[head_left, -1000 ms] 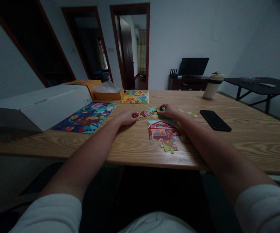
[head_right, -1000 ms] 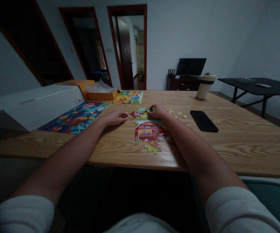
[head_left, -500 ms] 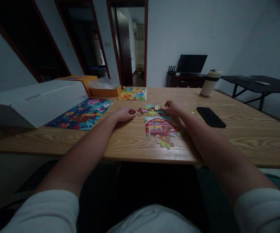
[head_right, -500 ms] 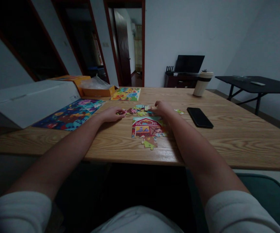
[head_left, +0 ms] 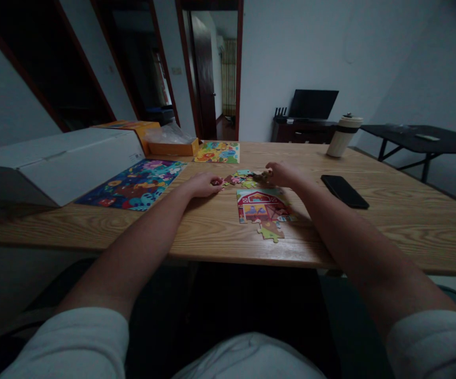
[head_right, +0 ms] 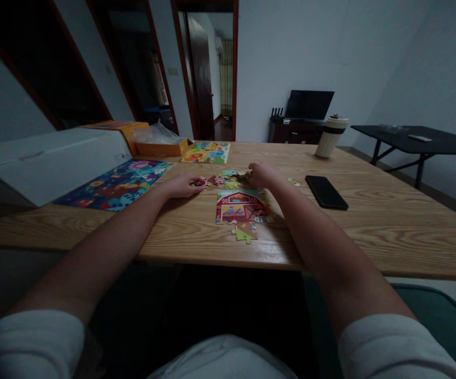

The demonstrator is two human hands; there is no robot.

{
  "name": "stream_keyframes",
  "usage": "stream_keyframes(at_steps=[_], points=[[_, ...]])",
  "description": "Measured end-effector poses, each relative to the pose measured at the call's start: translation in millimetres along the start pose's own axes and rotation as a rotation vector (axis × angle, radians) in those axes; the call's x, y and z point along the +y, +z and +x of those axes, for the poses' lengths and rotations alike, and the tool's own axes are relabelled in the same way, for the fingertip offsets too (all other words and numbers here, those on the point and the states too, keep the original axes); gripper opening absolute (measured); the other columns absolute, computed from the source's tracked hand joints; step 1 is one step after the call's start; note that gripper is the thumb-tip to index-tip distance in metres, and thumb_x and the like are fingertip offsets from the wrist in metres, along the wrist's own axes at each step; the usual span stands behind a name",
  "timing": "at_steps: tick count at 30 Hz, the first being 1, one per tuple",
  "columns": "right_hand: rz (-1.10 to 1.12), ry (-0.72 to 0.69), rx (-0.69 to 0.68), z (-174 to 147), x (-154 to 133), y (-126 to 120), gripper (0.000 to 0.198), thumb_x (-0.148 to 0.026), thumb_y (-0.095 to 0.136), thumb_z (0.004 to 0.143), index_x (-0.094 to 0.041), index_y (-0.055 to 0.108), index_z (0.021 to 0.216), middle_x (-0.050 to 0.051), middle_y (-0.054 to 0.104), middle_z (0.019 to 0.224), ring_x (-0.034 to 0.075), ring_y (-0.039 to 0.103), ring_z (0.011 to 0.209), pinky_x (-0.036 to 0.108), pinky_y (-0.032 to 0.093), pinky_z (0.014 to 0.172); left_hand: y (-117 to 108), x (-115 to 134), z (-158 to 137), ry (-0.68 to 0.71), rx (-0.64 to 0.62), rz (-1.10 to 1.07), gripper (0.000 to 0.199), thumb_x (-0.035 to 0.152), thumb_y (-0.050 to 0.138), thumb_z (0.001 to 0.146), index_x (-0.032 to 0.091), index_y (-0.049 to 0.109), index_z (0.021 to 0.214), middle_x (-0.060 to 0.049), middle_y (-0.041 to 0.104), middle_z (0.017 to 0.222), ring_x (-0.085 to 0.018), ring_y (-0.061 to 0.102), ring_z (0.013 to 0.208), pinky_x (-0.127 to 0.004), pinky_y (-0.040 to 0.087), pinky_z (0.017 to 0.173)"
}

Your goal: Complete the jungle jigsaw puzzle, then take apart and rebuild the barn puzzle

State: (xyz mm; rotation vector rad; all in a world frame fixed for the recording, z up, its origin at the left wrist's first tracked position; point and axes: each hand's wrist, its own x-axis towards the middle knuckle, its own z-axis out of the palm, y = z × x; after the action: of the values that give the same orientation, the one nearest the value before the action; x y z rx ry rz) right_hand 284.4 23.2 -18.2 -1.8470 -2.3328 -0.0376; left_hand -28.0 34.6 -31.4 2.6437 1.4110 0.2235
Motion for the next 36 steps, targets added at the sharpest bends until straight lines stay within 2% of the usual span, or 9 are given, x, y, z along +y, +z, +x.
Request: stream_keyframes(at_steps=[4,9,14,19,22,25,28,32,36], points=[[0.304,-0.052,-0.060,-8.8,15.5,-3.6,0.029,-0.022,0.060,0.084,-0.013,0.069,0.111,0.010,0.071,0.097,0.016,0.062,0.073,0.023,0.043,0.061,-3.9,5.9,-2.0,-0.017,-0.027,0.007,0.043,0.048,0.053,0.088,0.022,0.067,0.119,-0.006,0.069,0.110,-0.021,0.062,0.094,-0.026,0.043,0.080],[0.841,0.000,-0.249,-29.6,25.3,-2.8,0.034,-0.023,0.058,0.088,-0.018,0.066,0.121,0.009,0.069,0.108,0.014,0.065,0.077,0.024,0.053,0.066,-5.5,12.5,-3.8,-0.008,-0.019,-0.014,0.039,0.042,0.055,0.086,0.024,0.068,0.118,-0.005,0.069,0.108,-0.022,0.062,0.092,-0.027,0.042,0.078],[0.977,0.062,-0.316,-42.2,6.6,-11.3,0.033,-0.017,0.058,0.087,-0.018,0.066,0.119,0.009,0.068,0.107,0.015,0.065,0.076,0.027,0.057,0.070,-7.2,25.3,-8.3,-0.026,0.013,-0.080,0.040,0.039,0.051,0.089,0.025,0.067,0.123,-0.002,0.070,0.089,-0.019,0.060,0.075,-0.026,0.041,0.070],[0.852,-0.036,-0.248,-38.8,-0.1,-15.3,0.029,-0.020,0.056,0.088,-0.020,0.068,0.115,0.008,0.068,0.109,0.014,0.064,0.080,0.022,0.053,0.064,-7.2,31.1,-8.8,0.039,0.073,-0.085,0.039,0.036,0.055,0.087,0.026,0.067,0.123,-0.004,0.069,0.103,-0.019,0.060,0.083,-0.026,0.041,0.073],[0.681,0.065,-0.117,-29.6,16.7,-5.3,0.033,-0.023,0.051,0.091,-0.018,0.066,0.119,0.010,0.068,0.107,0.015,0.063,0.079,0.023,0.050,0.063,-4.2,28.6,-6.9,0.061,0.075,-0.064,0.041,0.036,0.056,0.086,0.027,0.066,0.125,-0.004,0.069,0.101,-0.021,0.060,0.084,-0.027,0.041,0.074],[0.432,0.211,0.050,-21.6,39.1,11.6,0.042,-0.025,0.052,0.088,-0.015,0.061,0.129,0.013,0.067,0.113,0.021,0.064,0.091,0.031,0.051,0.077,0.4,28.3,-4.4,0.044,0.099,-0.056,0.041,0.034,0.056,0.085,0.027,0.066,0.124,-0.004,0.069,0.103,-0.021,0.060,0.088,-0.028,0.042,0.078],[0.154,0.229,0.180,-17.6,51.5,26.1,0.049,-0.035,0.057,0.085,-0.016,0.061,0.130,0.016,0.062,0.124,0.030,0.057,0.111,0.041,0.045,0.095,4.0,32.8,1.2,0.069,0.174,-0.027,0.038,0.033,0.053,0.087,0.021,0.068,0.120,-0.008,0.068,0.109,-0.022,0.060,0.095,-0.029,0.043,0.084],[0.026,0.149,0.148,-14.5,43.5,34.0,0.053,-0.054,0.056,0.084,-0.022,0.066,0.125,0.013,0.059,0.130,0.035,0.050,0.121,0.048,0.038,0.102,0.2,42.7,19.7,0.146,0.196,0.023,0.041,0.039,0.050,0.091,0.018,0.064,0.124,-0.009,0.065,0.120,-0.023,0.058,0.107,-0.029,0.042,0.091],[0.011,0.049,0.077,-11.7,29.5,36.5,0.046,-0.049,0.050,0.089,-0.025,0.066,0.125,0.009,0.057,0.134,0.031,0.049,0.124,0.044,0.036,0.105,-7.6,52.9,53.7,-0.017,0.055,0.055,0.052,0.036,0.053,0.090,0.019,0.053,0.139,-0.008,0.054,0.139,-0.023,0.054,0.120,-0.027,0.040,0.098]])
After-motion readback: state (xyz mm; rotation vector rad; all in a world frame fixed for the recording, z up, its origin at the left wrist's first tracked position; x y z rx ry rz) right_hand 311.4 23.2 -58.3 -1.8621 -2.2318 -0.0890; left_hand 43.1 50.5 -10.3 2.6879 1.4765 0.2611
